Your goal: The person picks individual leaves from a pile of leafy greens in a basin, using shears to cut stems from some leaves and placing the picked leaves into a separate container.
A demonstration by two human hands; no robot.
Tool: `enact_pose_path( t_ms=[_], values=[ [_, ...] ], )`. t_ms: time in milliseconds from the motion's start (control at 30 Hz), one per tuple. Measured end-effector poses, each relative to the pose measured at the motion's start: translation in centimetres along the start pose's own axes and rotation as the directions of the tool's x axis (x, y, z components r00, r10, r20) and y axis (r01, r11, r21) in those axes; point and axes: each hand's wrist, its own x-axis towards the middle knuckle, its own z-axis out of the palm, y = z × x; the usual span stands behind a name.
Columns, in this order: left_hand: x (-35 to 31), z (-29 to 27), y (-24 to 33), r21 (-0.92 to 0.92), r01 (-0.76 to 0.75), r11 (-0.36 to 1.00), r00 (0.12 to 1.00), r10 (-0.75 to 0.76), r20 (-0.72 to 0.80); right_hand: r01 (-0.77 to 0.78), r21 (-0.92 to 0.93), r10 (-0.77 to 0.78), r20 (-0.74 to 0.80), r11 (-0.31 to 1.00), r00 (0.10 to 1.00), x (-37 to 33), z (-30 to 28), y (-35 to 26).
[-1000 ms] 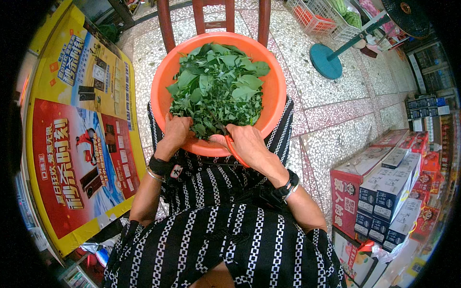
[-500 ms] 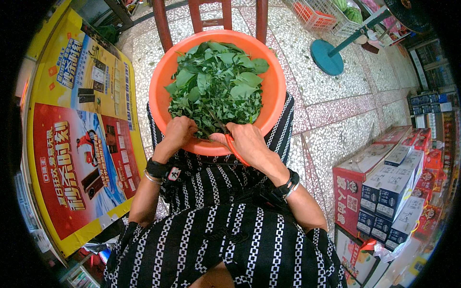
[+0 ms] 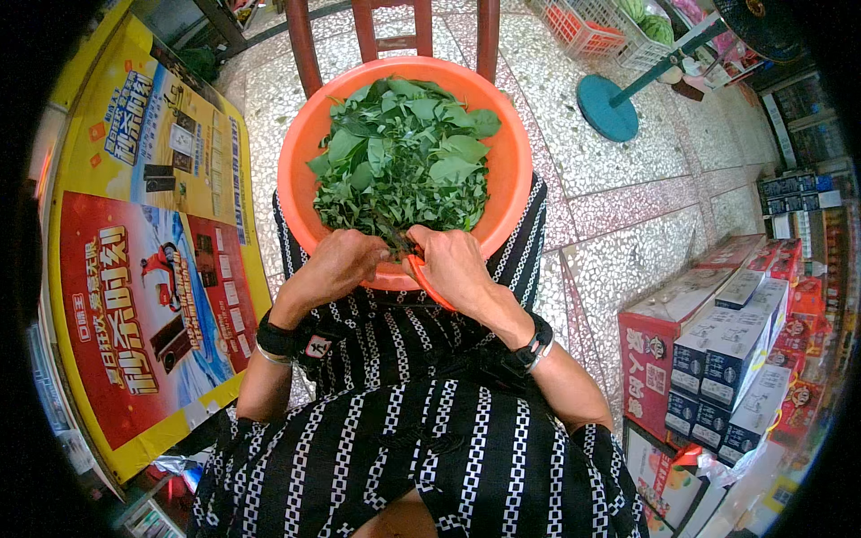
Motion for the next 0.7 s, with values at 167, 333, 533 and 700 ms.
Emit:
enact_pose_path(
  t_ms=[167,333,533,700],
  values=[
    [0.2,-0.3,1.5,-0.168,0.016,0.986,0.923,-0.079,-0.376,-0.096,0.272,0.12,-0.073,0.957,0.99,0.1,-0.1,-0.3],
    [-0.5,1.0,2.3,-0.422,0.027,0.906,0.872,-0.227,-0.433,-0.263,0.701,0.352,0.018,0.663,0.936,0.3,-0.4,-1.3],
    [-0.1,3.7,2.8,-0.684,-0.03,0.729,0.923,-0.242,-0.298,-0.156,0.777,0.314,-0.056,0.61,0.948,0.5,0.4,-1.7],
    [0.2,4.0,2.8,-0.834,-0.088,0.544,0.929,-0.257,-0.266,-0.248,0.812,0.325,0.077,0.529,0.943,0.1,0.6,-1.6]
  ],
)
